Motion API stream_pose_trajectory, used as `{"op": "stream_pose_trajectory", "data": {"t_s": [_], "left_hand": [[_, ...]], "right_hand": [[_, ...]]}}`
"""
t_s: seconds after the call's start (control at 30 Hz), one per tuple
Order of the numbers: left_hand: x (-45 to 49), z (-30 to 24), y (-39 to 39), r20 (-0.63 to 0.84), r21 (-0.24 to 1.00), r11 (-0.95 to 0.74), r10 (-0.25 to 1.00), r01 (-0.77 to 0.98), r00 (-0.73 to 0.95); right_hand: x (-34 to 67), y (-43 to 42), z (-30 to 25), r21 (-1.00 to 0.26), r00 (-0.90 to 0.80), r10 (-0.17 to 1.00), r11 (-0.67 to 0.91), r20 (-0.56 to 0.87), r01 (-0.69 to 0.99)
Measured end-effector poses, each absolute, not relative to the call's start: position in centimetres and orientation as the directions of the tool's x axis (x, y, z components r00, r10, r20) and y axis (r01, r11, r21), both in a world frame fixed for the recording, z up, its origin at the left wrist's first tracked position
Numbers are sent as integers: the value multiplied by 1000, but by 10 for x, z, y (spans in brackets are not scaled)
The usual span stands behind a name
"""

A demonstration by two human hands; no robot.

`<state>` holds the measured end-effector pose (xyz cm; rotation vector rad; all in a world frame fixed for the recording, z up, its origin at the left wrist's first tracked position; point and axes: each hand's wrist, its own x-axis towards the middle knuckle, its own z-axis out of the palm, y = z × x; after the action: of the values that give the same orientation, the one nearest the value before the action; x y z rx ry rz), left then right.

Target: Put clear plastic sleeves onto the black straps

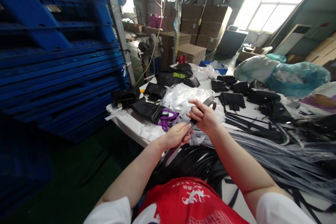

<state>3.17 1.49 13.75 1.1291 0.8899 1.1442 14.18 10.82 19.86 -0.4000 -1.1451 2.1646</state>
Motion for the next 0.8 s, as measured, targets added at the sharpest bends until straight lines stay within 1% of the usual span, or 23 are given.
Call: {"op": "stream_pose_trajectory", "data": {"t_s": [0.07, 0.13, 0.2, 0.3, 0.37, 0.47, 0.6, 0.7, 0.8], "left_hand": [[35, 142, 17, 40, 970, 9, 980, -242, 196], [37, 140, 16, 45, 968, 6, 979, -251, 199], [39, 131, 11, 26, 969, 30, 975, -247, 219], [41, 111, 2, -42, 971, 95, 970, -219, 238], [41, 102, -1, -73, 975, 118, 970, -190, 232], [40, 106, 1, -39, 974, 92, 969, -209, 243], [37, 137, 13, 43, 961, 29, 967, -275, 252], [35, 158, 19, 78, 957, -16, 976, -289, 205], [37, 162, 20, 112, 955, -62, 981, -288, 158]], "right_hand": [[140, 100, 196, -877, -762, 646, -335, 53, -345], [144, 102, 198, -903, -769, 636, -289, 66, -317], [153, 114, 205, -886, -740, 670, -304, 63, -351], [168, 139, 220, -829, -645, 762, -328, 50, -452], [174, 149, 228, -826, -624, 780, -317, 53, -466], [172, 147, 233, -855, -653, 753, -283, 82, -434], [157, 123, 233, -884, -721, 676, -233, 152, -406], [146, 105, 228, -910, -771, 615, -204, 166, -360], [145, 101, 225, -940, -796, 583, -155, 162, -304]]}}
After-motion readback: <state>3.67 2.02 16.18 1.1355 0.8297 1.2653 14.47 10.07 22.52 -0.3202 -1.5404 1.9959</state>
